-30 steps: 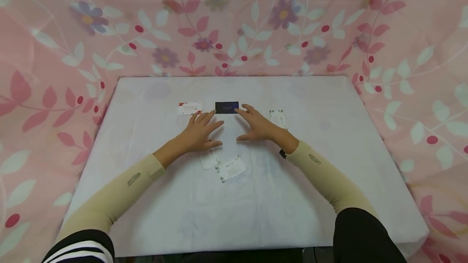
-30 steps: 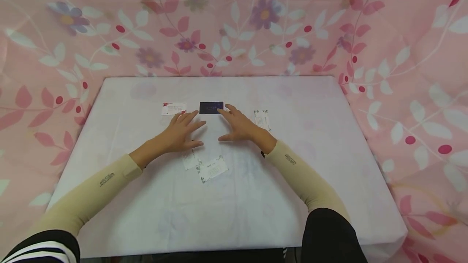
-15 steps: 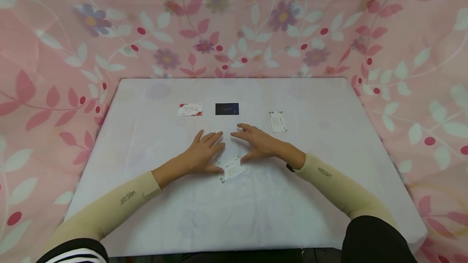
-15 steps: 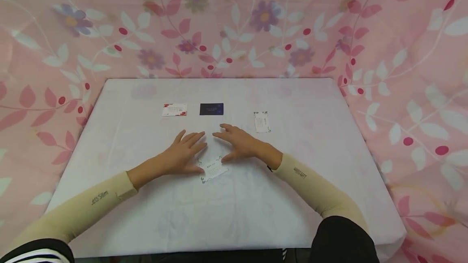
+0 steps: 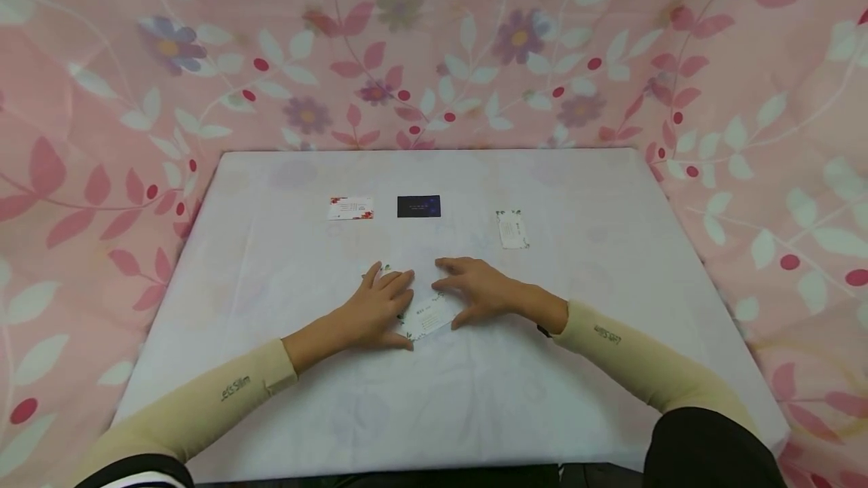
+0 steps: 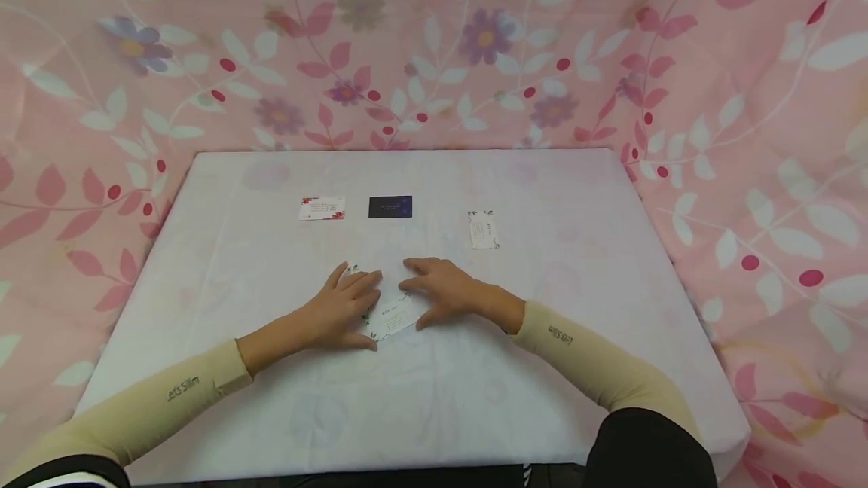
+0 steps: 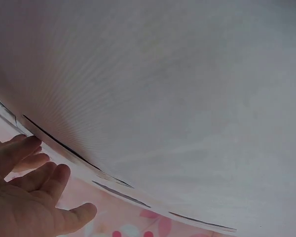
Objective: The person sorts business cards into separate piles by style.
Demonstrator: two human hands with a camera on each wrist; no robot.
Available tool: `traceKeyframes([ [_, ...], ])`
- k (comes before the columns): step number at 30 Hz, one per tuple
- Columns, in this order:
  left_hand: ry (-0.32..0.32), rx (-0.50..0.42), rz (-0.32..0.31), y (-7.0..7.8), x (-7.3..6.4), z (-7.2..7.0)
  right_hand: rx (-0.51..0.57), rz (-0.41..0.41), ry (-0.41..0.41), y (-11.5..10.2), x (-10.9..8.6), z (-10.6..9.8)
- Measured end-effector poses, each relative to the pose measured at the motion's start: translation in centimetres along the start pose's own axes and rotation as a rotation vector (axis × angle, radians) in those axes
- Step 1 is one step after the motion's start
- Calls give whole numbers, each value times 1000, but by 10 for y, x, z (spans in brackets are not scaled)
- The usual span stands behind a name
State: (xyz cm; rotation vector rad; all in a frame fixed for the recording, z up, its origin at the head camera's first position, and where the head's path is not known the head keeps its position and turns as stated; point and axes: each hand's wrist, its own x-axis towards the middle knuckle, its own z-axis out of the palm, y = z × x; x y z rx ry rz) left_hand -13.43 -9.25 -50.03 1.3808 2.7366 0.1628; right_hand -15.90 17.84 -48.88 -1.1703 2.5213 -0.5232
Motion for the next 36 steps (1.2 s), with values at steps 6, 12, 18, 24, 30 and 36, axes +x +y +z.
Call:
traceKeyframes([
  [6,29,-14,0,0,-2,3,-24,-53,63,0,-2,9],
  [12,43,-14,17,0,-3,5,-14,-84,87,2,-2,9],
  [18,-4,19,22,0,0,0,-15,-79,97,6,-1,9],
  [24,-31,8,13,1,5,-5,-10,-55,114,7,-3,11],
  [30,-47,-35,-4,3,9,-9,49,-12,114,5,-7,9],
  [36,-26,-45,-47,2,15,-13,101,15,134,4,-9,3],
])
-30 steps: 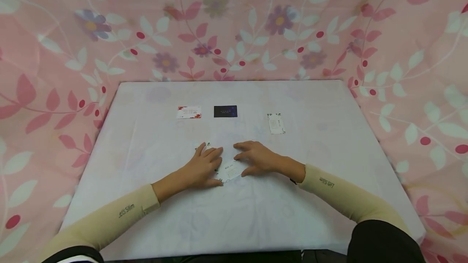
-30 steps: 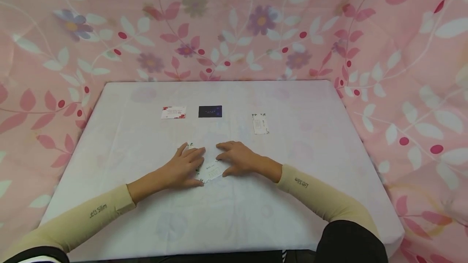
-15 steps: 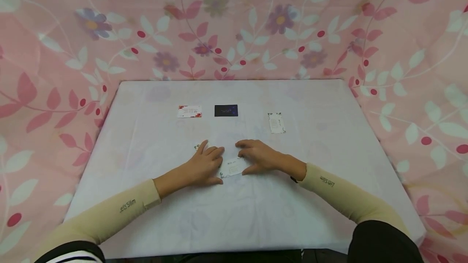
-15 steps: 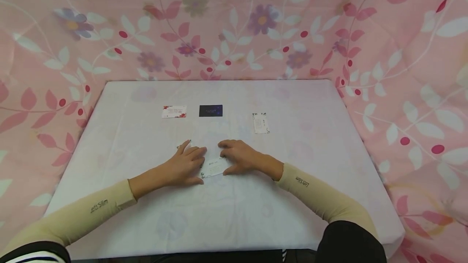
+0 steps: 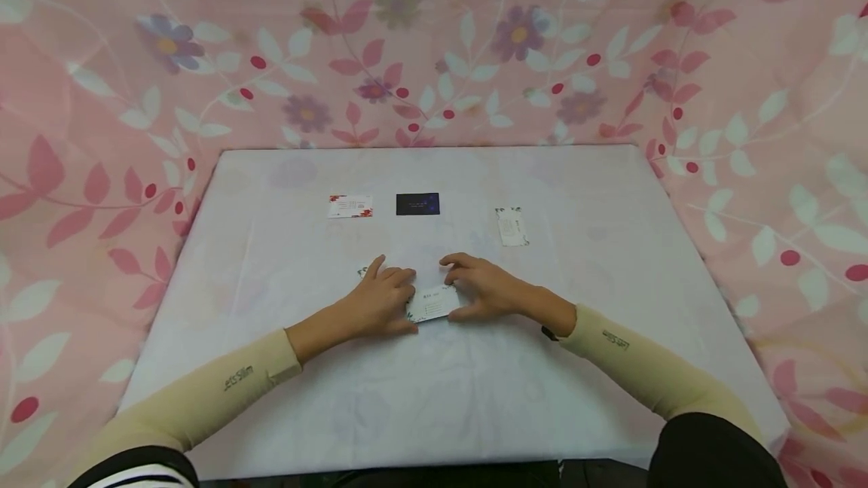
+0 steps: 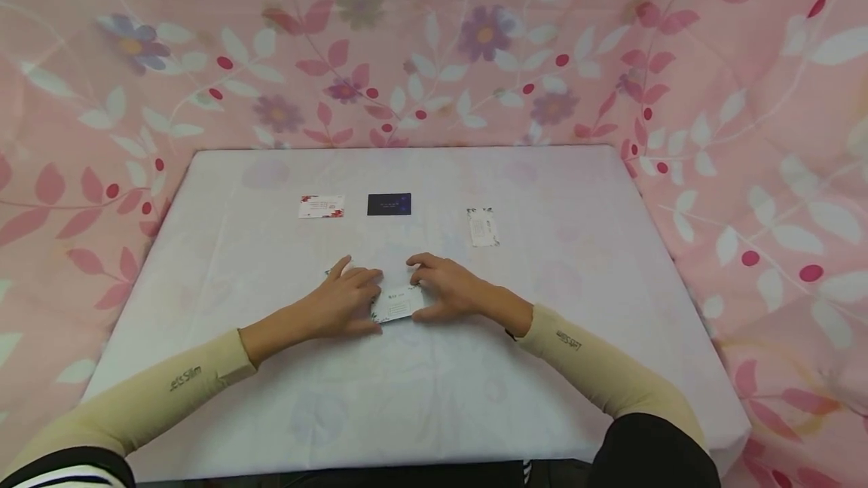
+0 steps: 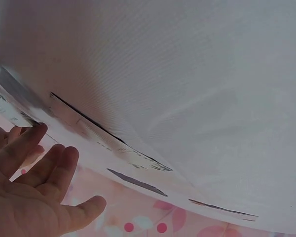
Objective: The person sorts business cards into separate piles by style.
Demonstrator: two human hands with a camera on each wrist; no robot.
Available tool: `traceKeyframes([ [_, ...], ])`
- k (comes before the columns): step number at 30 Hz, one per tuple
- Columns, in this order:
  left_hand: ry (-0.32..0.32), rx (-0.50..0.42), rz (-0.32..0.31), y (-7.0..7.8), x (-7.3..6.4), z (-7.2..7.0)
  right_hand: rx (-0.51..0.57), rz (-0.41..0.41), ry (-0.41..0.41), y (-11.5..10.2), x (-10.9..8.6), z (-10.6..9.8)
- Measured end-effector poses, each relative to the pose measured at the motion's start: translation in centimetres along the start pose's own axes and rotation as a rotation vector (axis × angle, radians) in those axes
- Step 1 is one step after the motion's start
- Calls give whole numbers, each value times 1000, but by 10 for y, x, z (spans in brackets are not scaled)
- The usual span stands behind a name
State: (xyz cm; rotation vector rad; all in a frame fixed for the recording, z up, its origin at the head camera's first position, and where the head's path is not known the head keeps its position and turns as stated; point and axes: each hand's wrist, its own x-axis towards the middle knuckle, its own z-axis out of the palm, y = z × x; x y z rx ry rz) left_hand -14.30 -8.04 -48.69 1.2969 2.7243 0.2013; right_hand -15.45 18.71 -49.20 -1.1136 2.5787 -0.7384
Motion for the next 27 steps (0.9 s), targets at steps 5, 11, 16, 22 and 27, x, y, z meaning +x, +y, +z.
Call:
traceKeyframes([
  [5,19,-9,-29,-4,4,-3,7,-2,50,0,-1,-4],
  [11,66,-20,-91,-10,10,-9,-51,-21,146,4,-2,-5],
  [16,101,-19,-91,-13,14,-13,-68,-4,183,9,0,-4],
  [22,114,-9,-107,-15,18,-14,-81,-11,200,16,3,-3],
  [27,88,-6,-111,-18,23,-12,-107,31,186,18,3,-4],
])
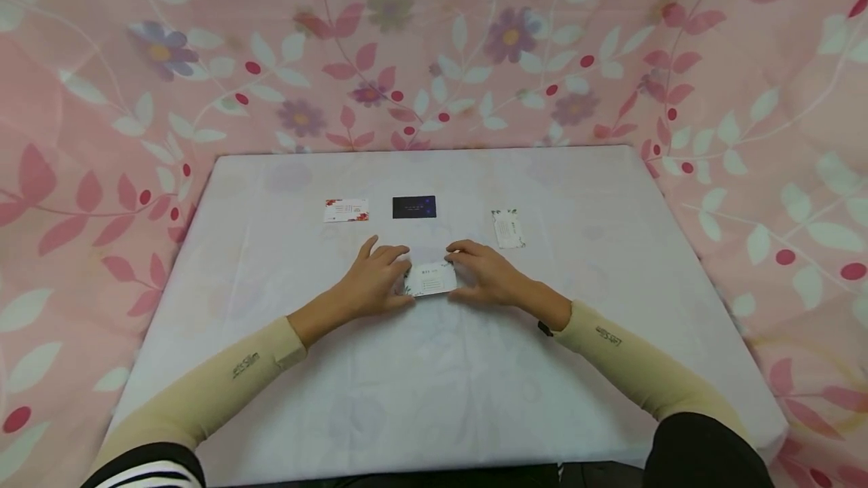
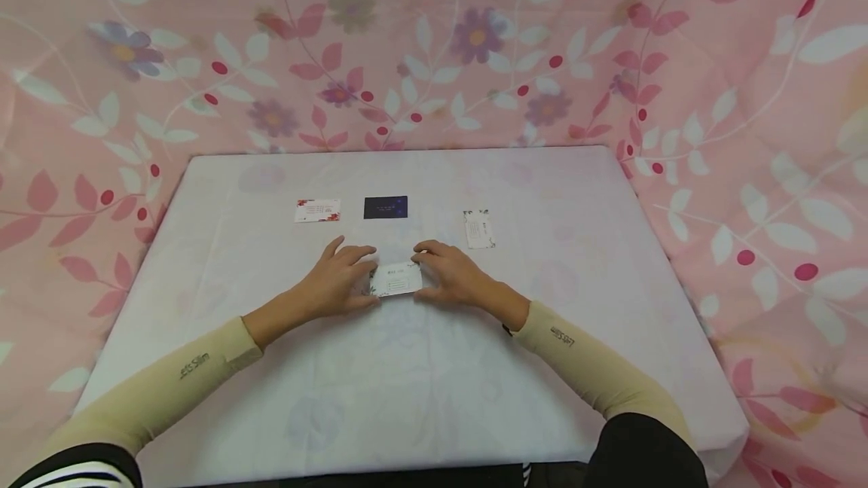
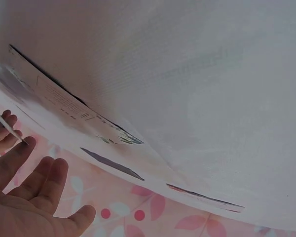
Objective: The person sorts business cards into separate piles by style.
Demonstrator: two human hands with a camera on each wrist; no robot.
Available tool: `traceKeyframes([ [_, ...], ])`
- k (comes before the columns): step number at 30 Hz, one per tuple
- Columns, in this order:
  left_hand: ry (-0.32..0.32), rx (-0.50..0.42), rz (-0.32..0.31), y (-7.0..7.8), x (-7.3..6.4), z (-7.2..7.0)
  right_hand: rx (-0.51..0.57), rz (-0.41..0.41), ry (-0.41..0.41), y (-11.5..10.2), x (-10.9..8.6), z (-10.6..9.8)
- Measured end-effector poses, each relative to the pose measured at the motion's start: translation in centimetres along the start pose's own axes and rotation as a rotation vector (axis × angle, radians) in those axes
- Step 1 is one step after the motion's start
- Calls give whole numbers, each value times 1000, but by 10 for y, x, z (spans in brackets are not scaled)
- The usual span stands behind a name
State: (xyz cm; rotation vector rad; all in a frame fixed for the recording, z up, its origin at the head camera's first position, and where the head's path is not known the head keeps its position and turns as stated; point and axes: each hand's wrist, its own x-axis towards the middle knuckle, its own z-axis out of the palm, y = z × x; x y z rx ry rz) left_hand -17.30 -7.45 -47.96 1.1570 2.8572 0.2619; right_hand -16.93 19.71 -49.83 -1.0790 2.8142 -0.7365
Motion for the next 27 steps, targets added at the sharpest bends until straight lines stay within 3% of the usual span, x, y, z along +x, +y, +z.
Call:
traceKeyframes([
  [11,2,-13,-24,-7,18,1,-30,138,-29,3,8,-10],
  [19,46,-53,-96,-24,55,8,-118,218,1,32,22,-21],
  [27,46,-50,-106,-34,90,5,-172,254,1,61,35,-37],
])
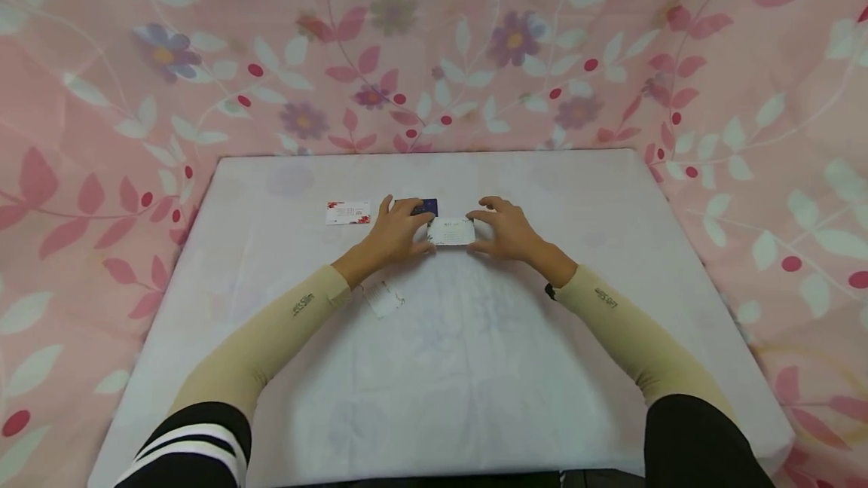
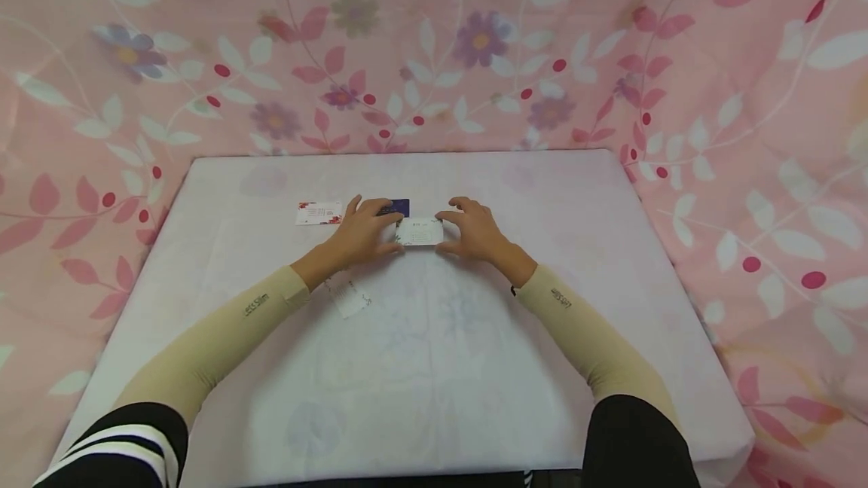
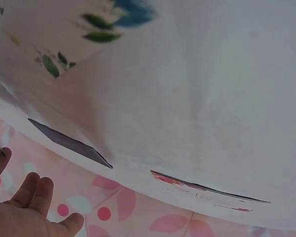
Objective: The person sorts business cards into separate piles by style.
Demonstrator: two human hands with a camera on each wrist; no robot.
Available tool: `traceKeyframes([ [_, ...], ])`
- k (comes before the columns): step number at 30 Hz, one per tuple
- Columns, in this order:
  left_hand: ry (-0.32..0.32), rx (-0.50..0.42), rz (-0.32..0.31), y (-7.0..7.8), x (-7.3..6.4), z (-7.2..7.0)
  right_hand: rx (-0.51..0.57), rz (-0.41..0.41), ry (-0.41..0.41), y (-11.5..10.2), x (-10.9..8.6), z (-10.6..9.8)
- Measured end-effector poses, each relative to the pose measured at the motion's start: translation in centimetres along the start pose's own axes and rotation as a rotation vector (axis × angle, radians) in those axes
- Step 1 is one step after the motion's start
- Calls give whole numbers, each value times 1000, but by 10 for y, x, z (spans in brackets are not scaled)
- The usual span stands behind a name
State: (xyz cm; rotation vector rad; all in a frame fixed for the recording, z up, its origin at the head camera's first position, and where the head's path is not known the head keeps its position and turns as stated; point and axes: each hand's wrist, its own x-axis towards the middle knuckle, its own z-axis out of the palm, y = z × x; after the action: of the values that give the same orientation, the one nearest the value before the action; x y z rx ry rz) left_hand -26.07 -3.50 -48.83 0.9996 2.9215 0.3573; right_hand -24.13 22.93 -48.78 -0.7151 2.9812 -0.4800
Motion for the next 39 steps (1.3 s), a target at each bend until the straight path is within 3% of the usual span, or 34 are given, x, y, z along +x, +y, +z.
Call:
traceKeyframes([
  [8,-44,54,-18,4,37,0,84,62,-19,29,8,-8],
  [19,-159,76,-113,12,83,-3,94,168,-120,57,23,-16],
  [30,-241,79,-166,22,101,10,109,227,-183,68,24,-14],
  [39,-265,63,-183,27,108,14,126,248,-180,77,22,-13],
])
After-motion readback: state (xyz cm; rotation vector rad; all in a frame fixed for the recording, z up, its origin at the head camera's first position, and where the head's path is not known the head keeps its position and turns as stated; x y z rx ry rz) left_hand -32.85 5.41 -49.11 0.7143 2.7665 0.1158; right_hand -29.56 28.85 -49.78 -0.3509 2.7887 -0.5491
